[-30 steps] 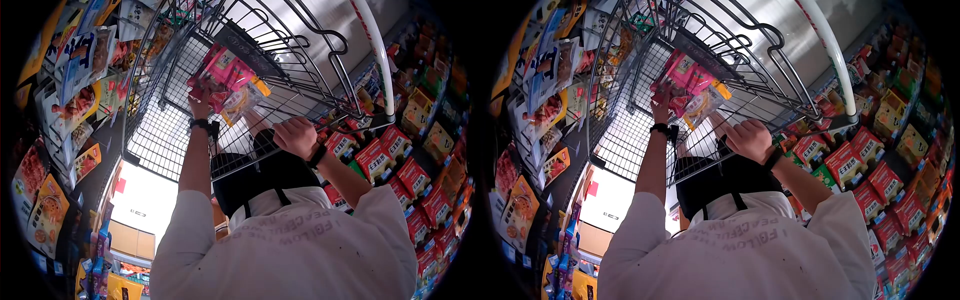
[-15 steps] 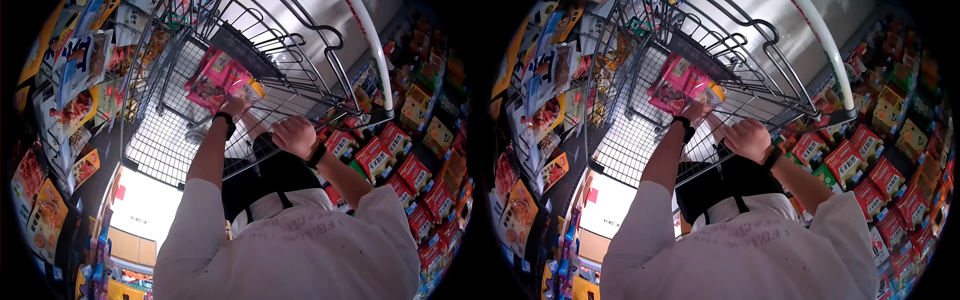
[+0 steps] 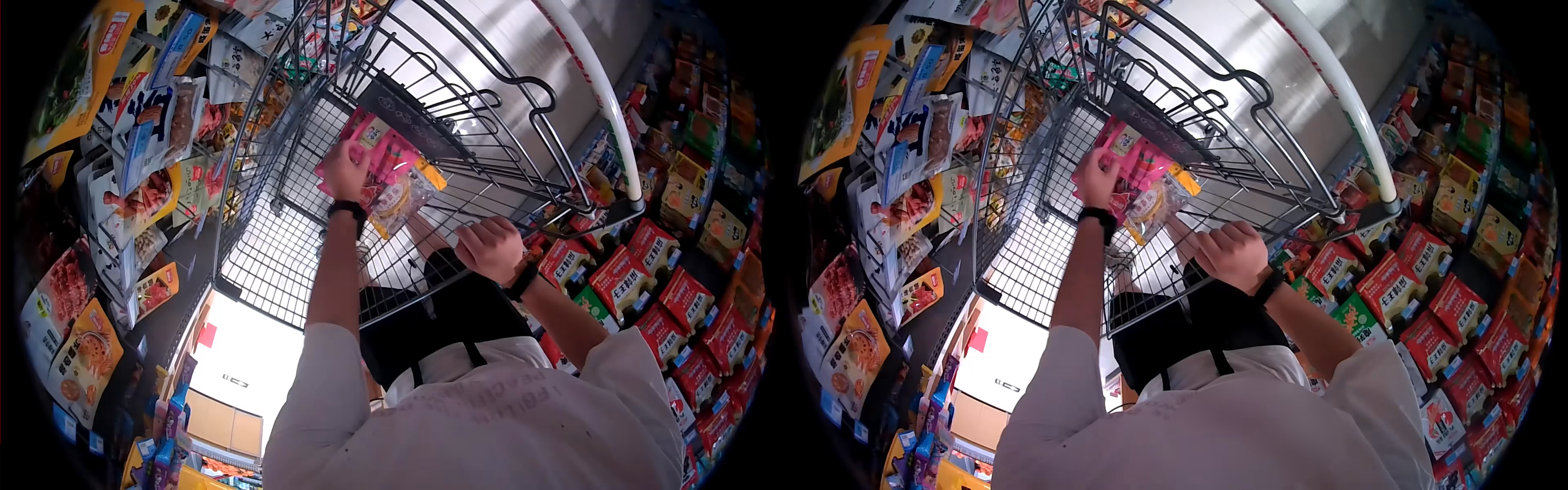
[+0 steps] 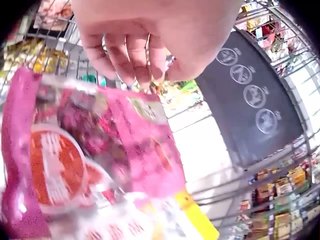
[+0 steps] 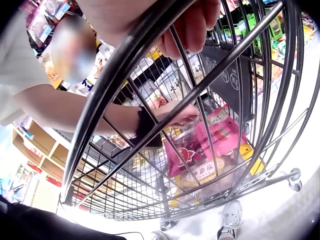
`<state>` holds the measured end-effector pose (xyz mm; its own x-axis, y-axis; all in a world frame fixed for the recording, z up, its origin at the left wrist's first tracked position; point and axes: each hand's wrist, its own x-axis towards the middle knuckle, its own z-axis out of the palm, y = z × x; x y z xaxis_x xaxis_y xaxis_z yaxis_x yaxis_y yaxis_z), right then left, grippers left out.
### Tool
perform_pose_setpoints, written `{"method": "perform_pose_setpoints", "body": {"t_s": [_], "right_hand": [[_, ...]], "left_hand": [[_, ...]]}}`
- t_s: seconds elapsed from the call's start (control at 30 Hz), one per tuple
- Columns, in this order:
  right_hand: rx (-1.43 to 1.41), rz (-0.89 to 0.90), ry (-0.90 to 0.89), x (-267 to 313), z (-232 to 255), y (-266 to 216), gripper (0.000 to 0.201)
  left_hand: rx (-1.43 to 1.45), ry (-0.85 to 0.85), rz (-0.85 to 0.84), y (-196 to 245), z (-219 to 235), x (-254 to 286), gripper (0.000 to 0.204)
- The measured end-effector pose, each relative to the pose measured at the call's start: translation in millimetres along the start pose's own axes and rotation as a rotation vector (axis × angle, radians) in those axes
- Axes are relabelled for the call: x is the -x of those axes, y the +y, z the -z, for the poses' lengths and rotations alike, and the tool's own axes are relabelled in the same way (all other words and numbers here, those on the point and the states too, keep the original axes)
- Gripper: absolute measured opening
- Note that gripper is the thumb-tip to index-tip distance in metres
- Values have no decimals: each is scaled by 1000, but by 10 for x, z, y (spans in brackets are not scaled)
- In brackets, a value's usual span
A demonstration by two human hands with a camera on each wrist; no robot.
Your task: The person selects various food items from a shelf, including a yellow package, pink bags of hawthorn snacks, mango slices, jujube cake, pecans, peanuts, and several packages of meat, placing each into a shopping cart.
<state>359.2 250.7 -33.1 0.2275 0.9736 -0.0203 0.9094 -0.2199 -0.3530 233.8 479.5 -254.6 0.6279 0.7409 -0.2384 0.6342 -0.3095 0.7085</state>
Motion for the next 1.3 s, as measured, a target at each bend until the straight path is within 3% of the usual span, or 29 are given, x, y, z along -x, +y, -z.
{"method": "perform_pose_setpoints", "body": {"t_s": [0.03,0.07,0.2,0.33,0.43,0.5,0.6,0.63,0.67,0.7,0.73,0.8,0.83,0.87,0.9,0.97,1.0,1.03,1.07,1.1,1.17,1.23,1.27,1.3], "right_hand": [[1,9,1,-9,-8,14,13],[2,11,-13,6,-15,24,14],[4,14,24,-2,-19,15,13],[28,-8,68,-61,-11,37,11],[52,-19,104,-60,0,89,9],[74,-28,95,-49,3,121,9],[87,-45,100,-68,27,172,8],[85,-42,125,-46,34,176,8],[114,-70,100,-38,54,190,9],[142,-92,88,-72,69,224,9],[144,-112,72,-102,28,220,8],[137,-156,4,-52,3,300,9],[186,-226,-137,-50,3,310,12],[181,-240,-210,-44,2,324,16],[201,-222,-146,-8,-81,361,20],[213,-213,-124,147,-391,445,20],[174,-264,-202,183,-386,316,19],[116,-185,-139,272,-605,356,17],[135,-193,-82,279,-500,100,16],[136,-147,118,310,-473,-104,13],[-161,-237,98,242,-268,-433,12],[-298,-87,151,-4,28,-580,12],[-264,-59,145,-210,386,-801,12],[-279,13,215,-445,661,-924,11]], "left_hand": [[-83,171,-174,-132,13,-137,44],[-104,12,-125,-240,19,-221,57],[-258,-79,-32,-601,-290,-238,76],[-248,-175,126,-542,-307,-267,71],[-263,-156,180,-446,-231,-362,70],[-234,-158,148,-358,-130,-340,70],[-75,84,-55,-370,-65,-178,59],[63,69,-35,-341,61,-72,49],[237,-48,117,-295,253,46,40],[220,-68,199,-179,543,208,36],[387,13,147,-239,733,416,35],[354,13,242,136,1451,883,33],[254,27,289,206,1723,1100,33],[301,67,172,279,2023,1328,33],[278,116,97,273,2257,1555,31],[299,136,124,441,2861,1935,26],[287,189,85,534,3167,2127,24],[254,238,88,509,3394,2295,22],[268,269,85,600,3685,2474,20],[324,355,72,624,3879,2629,19],[279,468,0,482,4202,2867,17],[390,538,22,672,4577,3136,17],[464,596,-88,527,4675,3174,19],[546,621,-170,786,4909,3329,20]]}}
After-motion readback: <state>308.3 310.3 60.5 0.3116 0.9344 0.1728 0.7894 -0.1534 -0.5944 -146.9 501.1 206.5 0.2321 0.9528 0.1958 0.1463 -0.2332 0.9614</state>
